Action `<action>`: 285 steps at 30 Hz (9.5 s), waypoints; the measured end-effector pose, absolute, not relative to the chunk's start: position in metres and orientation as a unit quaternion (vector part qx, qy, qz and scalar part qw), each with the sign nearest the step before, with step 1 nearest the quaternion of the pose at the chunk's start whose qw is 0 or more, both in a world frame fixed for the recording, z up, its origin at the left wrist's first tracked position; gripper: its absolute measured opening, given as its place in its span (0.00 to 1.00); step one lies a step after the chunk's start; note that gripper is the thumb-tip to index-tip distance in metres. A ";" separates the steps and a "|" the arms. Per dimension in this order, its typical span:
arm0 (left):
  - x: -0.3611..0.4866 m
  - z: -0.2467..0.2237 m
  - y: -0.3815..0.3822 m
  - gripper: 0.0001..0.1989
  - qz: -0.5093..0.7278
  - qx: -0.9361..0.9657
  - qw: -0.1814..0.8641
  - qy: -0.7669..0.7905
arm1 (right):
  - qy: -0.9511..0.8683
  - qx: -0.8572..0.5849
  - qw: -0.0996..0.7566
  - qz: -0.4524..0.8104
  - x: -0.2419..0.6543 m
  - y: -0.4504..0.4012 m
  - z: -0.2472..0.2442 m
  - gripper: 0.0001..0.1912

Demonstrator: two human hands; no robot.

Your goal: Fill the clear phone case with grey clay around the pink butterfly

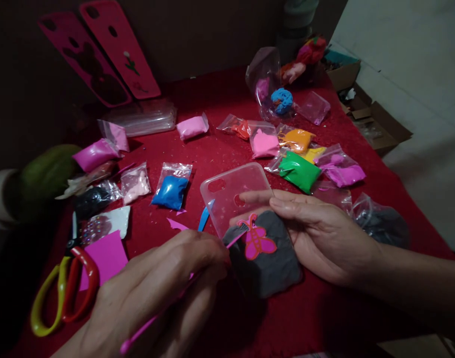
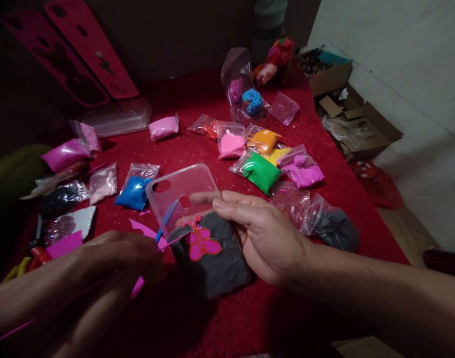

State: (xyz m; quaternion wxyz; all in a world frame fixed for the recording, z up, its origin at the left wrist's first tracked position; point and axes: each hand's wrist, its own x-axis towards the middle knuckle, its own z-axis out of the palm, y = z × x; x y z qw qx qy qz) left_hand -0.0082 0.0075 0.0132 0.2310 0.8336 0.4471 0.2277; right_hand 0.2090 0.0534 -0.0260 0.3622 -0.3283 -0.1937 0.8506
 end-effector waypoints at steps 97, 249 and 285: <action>0.010 0.011 0.021 0.08 0.333 0.485 0.550 0.593 | -0.196 -0.338 0.384 0.837 0.210 0.053 -0.028 0.13; -0.002 0.008 0.023 0.06 0.333 0.465 0.595 0.565 | -0.172 -0.335 0.400 0.835 0.208 0.055 -0.035 0.10; -0.003 0.004 0.025 0.06 0.331 0.486 0.582 0.562 | -0.173 -0.343 0.402 0.831 0.208 0.055 -0.032 0.11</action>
